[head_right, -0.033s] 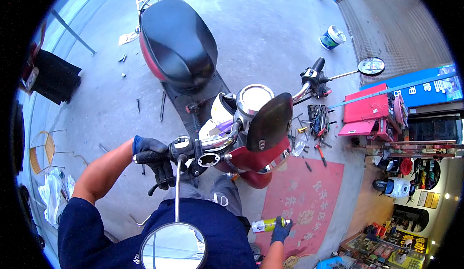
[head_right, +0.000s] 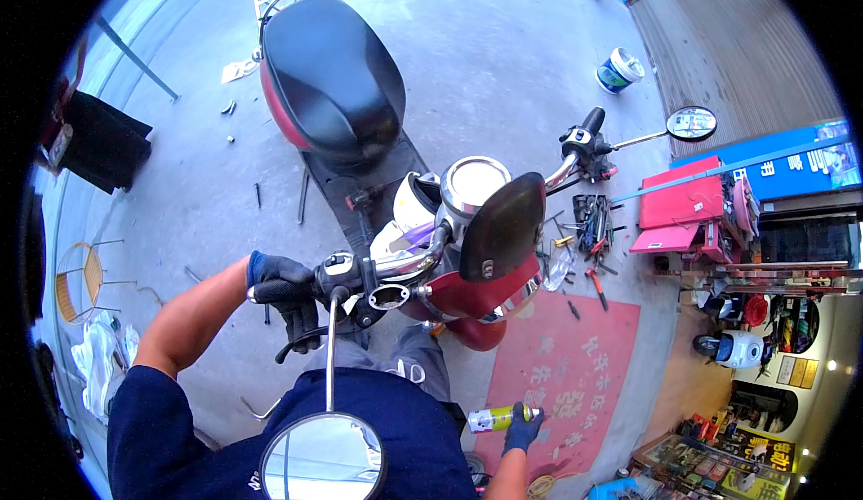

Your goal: The person uses a power drill to unscrew and reattach components on the front of a red motorcycle. The person also manipulates wires and small plastic parts by hand.

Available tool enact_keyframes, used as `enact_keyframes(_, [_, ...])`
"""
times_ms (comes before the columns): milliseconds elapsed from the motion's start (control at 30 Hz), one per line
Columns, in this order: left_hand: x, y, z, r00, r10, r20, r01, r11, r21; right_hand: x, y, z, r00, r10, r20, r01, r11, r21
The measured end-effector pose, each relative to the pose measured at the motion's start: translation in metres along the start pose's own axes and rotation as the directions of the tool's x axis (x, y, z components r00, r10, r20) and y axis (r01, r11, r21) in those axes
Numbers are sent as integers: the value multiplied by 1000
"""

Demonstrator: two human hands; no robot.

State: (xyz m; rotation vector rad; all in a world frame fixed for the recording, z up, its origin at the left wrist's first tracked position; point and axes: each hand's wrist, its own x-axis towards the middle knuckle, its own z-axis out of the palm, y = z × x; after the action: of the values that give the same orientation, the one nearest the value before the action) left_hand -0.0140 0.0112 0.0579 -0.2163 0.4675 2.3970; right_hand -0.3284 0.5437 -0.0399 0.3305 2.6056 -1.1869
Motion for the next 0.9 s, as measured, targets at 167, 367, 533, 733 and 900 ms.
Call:
enact_keyframes(167, [7,-26,-54,995,93,37,-88,989,-115,12,23,-2,997,-71,-7,71,997,-28])
enact_keyframes(367, [-1,-9,-15,996,76,53,-79,996,51,7,27,-3,999,-50,-14,50,999,-18])
enact_keyframes(533, [3,-25,-59,998,62,-4,-62,998,5,6,17,-1,999,-32,3,32,999,-27])
enact_keyframes(733, [1,-21,-45,990,82,-112,-72,993,91,4,7,-1,1000,-18,5,18,999,-36])
enact_keyframes(900, [-1,-15,-30,997,74,-27,-72,994,81,10,6,-1,1000,-30,-2,30,999,-12])
